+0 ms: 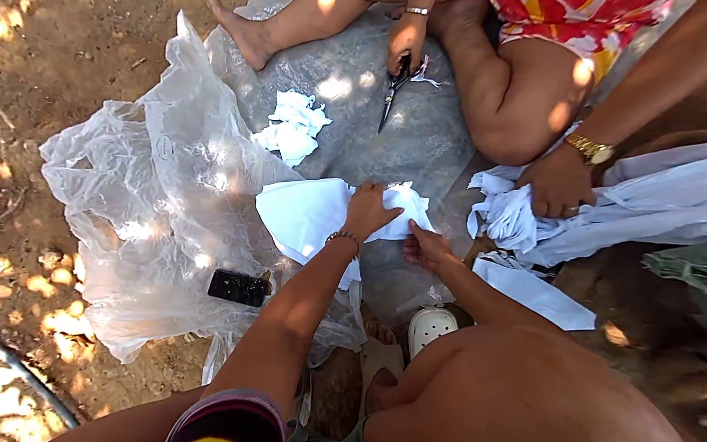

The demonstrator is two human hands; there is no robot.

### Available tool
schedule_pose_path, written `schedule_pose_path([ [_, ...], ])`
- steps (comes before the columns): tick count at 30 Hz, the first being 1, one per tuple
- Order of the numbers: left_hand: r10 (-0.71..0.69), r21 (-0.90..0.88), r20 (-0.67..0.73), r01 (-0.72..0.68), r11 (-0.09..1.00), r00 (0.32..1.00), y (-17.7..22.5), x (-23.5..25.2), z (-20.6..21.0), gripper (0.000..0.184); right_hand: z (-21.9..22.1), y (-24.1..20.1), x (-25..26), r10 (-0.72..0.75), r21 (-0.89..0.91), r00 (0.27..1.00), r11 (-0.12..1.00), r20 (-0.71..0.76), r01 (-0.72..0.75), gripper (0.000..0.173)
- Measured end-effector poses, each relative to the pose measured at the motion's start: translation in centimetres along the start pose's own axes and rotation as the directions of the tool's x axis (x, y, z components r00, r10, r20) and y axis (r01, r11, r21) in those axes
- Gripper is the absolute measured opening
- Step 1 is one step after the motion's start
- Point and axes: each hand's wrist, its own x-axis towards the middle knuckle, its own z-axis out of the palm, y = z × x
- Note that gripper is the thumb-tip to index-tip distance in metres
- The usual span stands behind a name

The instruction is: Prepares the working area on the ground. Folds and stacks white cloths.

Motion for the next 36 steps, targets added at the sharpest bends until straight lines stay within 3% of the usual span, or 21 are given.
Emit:
schedule_pose_path([
  [2, 0.073, 0.0, 0.099, -0.073, 0.997, 0.992, -2.0, 3.2, 1.1, 0.091, 0.6, 1.8, -0.1, 0.052, -0.011, 0.993, 0.999, 0.105, -0.051, 0.052],
  [5, -0.018, 0.133, 0.319, -0.026, 0.991, 0.948, -3.1, 5.8, 1.2, 0.101, 1.7, 3.0, -0.4, 0.056, 0.026, 0.976, 0.998, 0.212, -0.063, 0.056],
  [9, -0.115, 0.234, 0.527, -0.013, 0.972, 0.842, -0.6, 5.7, 1.4, 0.091, 2.4, 2.9, -0.4, 0.043, 0.14, 0.98, 0.988, 0.195, -0.072, 0.052],
  [13, -0.015, 0.126, 0.563, -0.068, 0.99, 0.827, 0.1, 4.9, 1.2, 0.076, 2.5, 3.1, -0.6, 0.055, 0.279, 0.989, 0.956, 0.139, -0.092, 0.05],
  [16, 0.089, 0.16, 0.464, -0.182, 0.97, 0.882, 2.2, 3.7, 0.9, 0.076, 1.2, 3.2, -0.2, -0.033, 0.377, 0.991, 0.926, 0.129, -0.018, 0.042],
  [18, 0.154, 0.175, 0.281, -0.208, 0.962, 0.947, 4.6, 1.8, -0.4, 0.076, -1.3, 2.5, 0.5, -0.253, 0.438, 0.951, 0.886, 0.177, 0.154, 0.04],
  [20, 0.162, 0.033, 0.074, -0.165, 0.986, 0.984, 6.7, -0.8, -2.2, 0.078, -4.4, 0.8, 1.1, -0.516, 0.456, 0.807, 0.815, 0.288, 0.358, 0.054],
  [22, 0.09, -0.203, -0.075, -0.103, 0.974, 0.993, 7.6, -3.8, -3.9, 0.079, -5.6, -2.2, 0.1, -0.628, 0.477, 0.661, 0.766, 0.41, 0.432, 0.066],
  [25, -0.097, -0.532, -0.183, -0.016, 0.847, 0.978, 5.6, -7.4, -5.3, 0.082, -2.1, -6.2, -4.5, -0.608, 0.362, 0.596, 0.793, 0.524, 0.49, 0.067],
  [28, -0.303, -0.727, -0.245, 0.033, 0.686, 0.921, 0.3, -10.7, -4.8, 0.07, 4.3, -6.8, -6.5, -0.474, 0.115, 0.618, 0.841, 0.627, 0.528, 0.072],
  [30, -0.404, -0.791, -0.2, 0.096, 0.604, 0.893, -4.7, -12.2, -3.0, 0.06, 8.5, -5.1, -5.4, -0.382, -0.017, 0.657, 0.857, 0.65, 0.516, 0.068],
  [33, -0.51, -0.767, -0.122, 0.246, 0.593, 0.851, -9.7, -13.1, -0.3, 0.059, 12.5, -2.2, -2.8, -0.301, -0.151, 0.751, 0.871, 0.588, 0.467, 0.07],
  [34, -0.565, -0.754, -0.164, 0.267, 0.601, 0.809, -10.0, -13.2, -0.4, 0.055, 12.9, -2.3, -2.6, -0.281, -0.162, 0.767, 0.881, 0.577, 0.445, 0.068],
  [36, -0.696, -0.771, -0.283, 0.275, 0.574, 0.66, -10.9, -13.7, -0.2, 0.055, 11.8, -2.6, -2.2, -0.219, -0.132, 0.773, 0.922, 0.596, 0.363, 0.055],
])
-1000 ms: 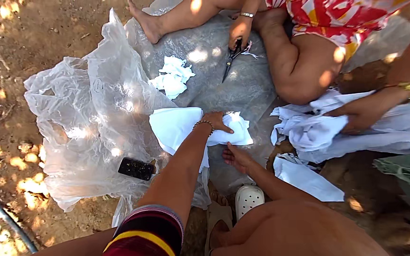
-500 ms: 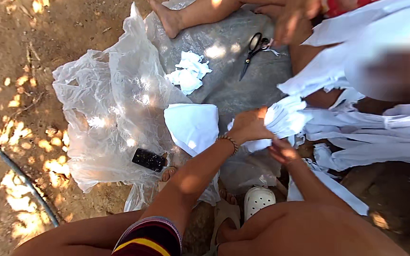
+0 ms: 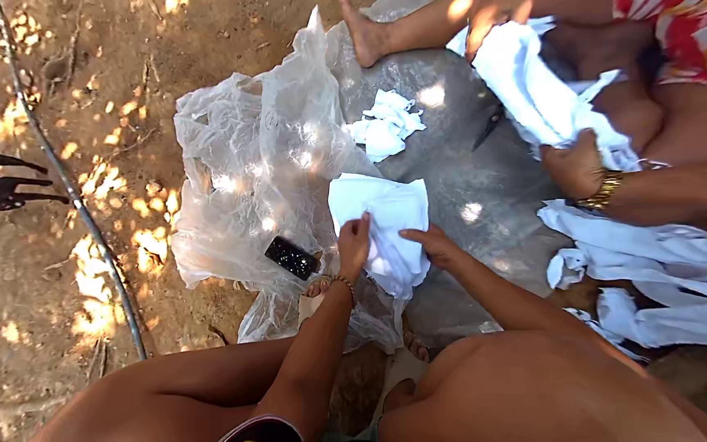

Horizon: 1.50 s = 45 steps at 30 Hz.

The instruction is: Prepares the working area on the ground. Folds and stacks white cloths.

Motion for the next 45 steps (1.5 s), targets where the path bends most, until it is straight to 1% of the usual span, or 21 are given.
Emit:
schedule_pose_path([
  [2, -0.174, -0.189, -0.11, 0.151, 0.97, 0.979, -1.6, 1.9, -0.4, 0.071, -3.6, 0.6, -1.1, 0.011, 0.126, 0.998, 0.992, 0.054, -0.018, 0.04],
  [4, -0.379, -0.398, 0.025, 0.357, 0.845, 0.925, -3.5, 3.9, -0.6, 0.079, -7.5, 1.3, -3.3, -0.07, 0.226, 0.997, 0.971, -0.03, 0.075, 0.018],
  [6, -0.389, -0.415, 0.137, 0.41, 0.813, 0.911, -4.6, 4.5, -0.8, 0.08, -11.0, 2.6, -5.5, -0.214, 0.308, 0.963, 0.916, -0.167, 0.257, 0.033],
  [8, -0.345, -0.322, 0.095, 0.357, 0.877, 0.934, -4.3, 3.6, -0.7, 0.09, -13.9, 3.6, -7.4, -0.222, 0.348, 0.94, 0.886, -0.261, 0.306, 0.038],
  [9, -0.331, -0.282, 0.069, 0.336, 0.898, 0.941, -4.2, 3.3, -0.6, 0.099, -14.6, 3.7, -8.3, -0.15, 0.304, 0.939, 0.92, -0.311, 0.248, 0.034],
  [11, -0.385, -0.325, 0.071, 0.386, 0.863, 0.92, -4.5, 2.8, 0.1, 0.104, -15.6, 4.4, -8.8, 0.042, 0.126, 0.928, 0.992, -0.369, 0.005, 0.015],
  [13, -0.499, -0.434, 0.105, 0.491, 0.755, 0.86, -6.2, 3.2, 1.3, 0.11, -16.4, 5.7, -8.0, 0.135, 0.043, 0.914, 0.991, -0.383, -0.128, 0.043],
  [16, -0.485, -0.569, 0.202, 0.505, 0.649, 0.851, -6.9, 4.1, 1.7, 0.097, -16.0, 5.8, -7.3, 0.13, 0.031, 0.893, 0.991, -0.43, -0.129, 0.05],
  [18, -0.453, -0.599, 0.299, 0.535, 0.596, 0.84, -6.5, 4.1, 1.4, 0.087, -15.3, 5.0, -7.7, 0.115, 0.068, 0.896, 0.993, -0.429, -0.096, 0.045],
  [20, -0.48, -0.577, 0.365, 0.598, 0.556, 0.798, -6.4, 4.3, 1.3, 0.09, -14.1, 2.8, -8.7, 0.035, 0.094, 0.929, 0.996, -0.37, 0.0, 0.037],
  [22, -0.515, -0.573, 0.344, 0.61, 0.548, 0.785, -7.1, 4.4, 1.7, 0.093, -11.8, -0.5, -9.6, -0.092, 0.128, 0.949, 0.982, -0.301, 0.136, 0.033],
  [25, -0.42, -0.647, 0.217, 0.452, 0.614, 0.881, -8.3, 4.3, 3.2, 0.087, -7.6, -5.9, -10.5, -0.287, 0.137, 0.946, 0.942, -0.151, 0.308, 0.037],
  [28, -0.415, -0.623, 0.149, 0.411, 0.665, 0.897, -8.5, 4.0, 2.9, 0.087, -3.5, -9.5, -9.7, -0.389, 0.166, 0.921, 0.909, 0.01, 0.382, 0.021],
  [30, -0.416, -0.642, 0.16, 0.414, 0.645, 0.895, -7.9, 4.0, 2.4, 0.081, -0.8, -9.5, -7.8, -0.309, 0.07, 0.951, 0.949, 0.013, 0.308, 0.018],
  [32, -0.409, -0.692, 0.216, 0.435, 0.576, 0.886, -7.5, 3.7, 2.0, 0.079, 0.2, -5.8, -3.8, -0.16, -0.102, 0.987, 0.982, -0.028, 0.156, 0.04],
  [34, -0.413, -0.736, 0.287, 0.475, 0.483, 0.864, -6.8, 3.1, 1.6, 0.093, -0.6, -1.3, -0.3, -0.07, -0.201, 0.995, 0.978, -0.067, 0.056, 0.065],
  [35, -0.425, -0.763, 0.307, 0.487, 0.425, 0.852, -6.7, 3.0, 1.3, 0.099, -1.1, -0.1, 0.5, -0.059, -0.196, 0.994, 0.98, -0.088, 0.04, 0.067],
  [37, -0.432, -0.81, 0.346, 0.497, 0.309, 0.833, -7.2, 2.4, 0.9, 0.096, -1.7, 0.3, 0.4, -0.034, -0.118, 0.992, 0.993, -0.122, 0.02, 0.057],
  [39, -0.406, -0.838, 0.381, 0.496, 0.226, 0.83, -7.1, 2.4, 1.2, 0.075, -2.7, -0.5, 0.3, -0.008, -0.016, 0.99, 1.0, -0.143, 0.006, 0.04],
  [42, -0.424, -0.792, 0.412, 0.547, 0.269, 0.806, -5.7, 2.9, 2.7, 0.048, -4.8, -1.5, -0.1, 0.094, 0.058, 0.99, 0.994, -0.101, -0.088, 0.022],
  [45, -0.434, -0.763, 0.406, 0.559, 0.323, 0.804, -4.9, 3.2, 3.3, 0.049, -5.7, -0.9, -0.8, 0.127, 0.014, 0.988, 0.992, -0.085, -0.126, 0.019],
])
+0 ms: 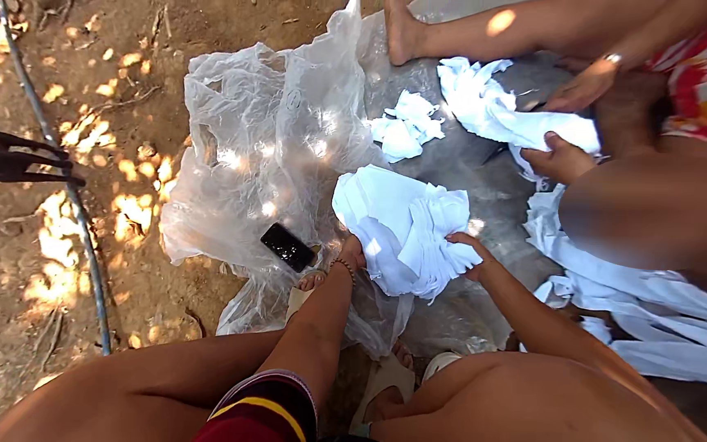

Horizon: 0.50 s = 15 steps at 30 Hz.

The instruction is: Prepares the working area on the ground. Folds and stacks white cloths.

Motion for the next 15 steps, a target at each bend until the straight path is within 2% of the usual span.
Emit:
schedule_pose_path([
  [5, 0.012, -0.071, 0.125, -0.003, 0.997, 0.992, 0.4, -1.0, 0.3, 0.07, 0.7, 0.6, -0.5, -0.056, -0.033, 0.998, 0.998, -0.018, 0.055, 0.016],
  [10, 0.064, -0.15, 0.322, -0.016, 0.989, 0.945, 1.2, -5.4, -1.4, 0.081, 3.0, -5.3, -6.4, -0.209, -0.08, 0.974, 0.973, 0.082, 0.216, 0.018],
  [11, 0.125, -0.171, 0.331, -0.07, 0.983, 0.935, 1.4, -6.9, -1.7, 0.077, 3.4, -6.4, -8.1, -0.252, -0.065, 0.961, 0.963, 0.116, 0.261, 0.019],
  [12, 0.228, -0.158, 0.33, -0.185, 0.97, 0.916, 1.4, -8.1, -2.3, 0.07, 3.9, -7.4, -9.6, -0.301, -0.038, 0.943, 0.95, 0.144, 0.309, 0.018],
  [13, 0.346, -0.072, 0.348, -0.343, 0.937, 0.871, 1.4, -9.1, -3.5, 0.058, 4.4, -8.2, -11.0, -0.349, -0.004, 0.921, 0.935, 0.171, 0.355, 0.017],
  [14, 0.383, 0.131, 0.408, -0.468, 0.874, 0.829, 2.2, -10.7, -5.1, 0.043, 4.8, -8.9, -12.2, -0.391, 0.018, 0.898, 0.918, 0.201, 0.396, 0.017],
  [15, 0.269, 0.427, 0.323, -0.393, 0.814, 0.907, 4.3, -14.2, -4.6, 0.041, 5.2, -9.5, -12.9, -0.418, 0.007, 0.878, 0.904, 0.234, 0.428, 0.017],
])
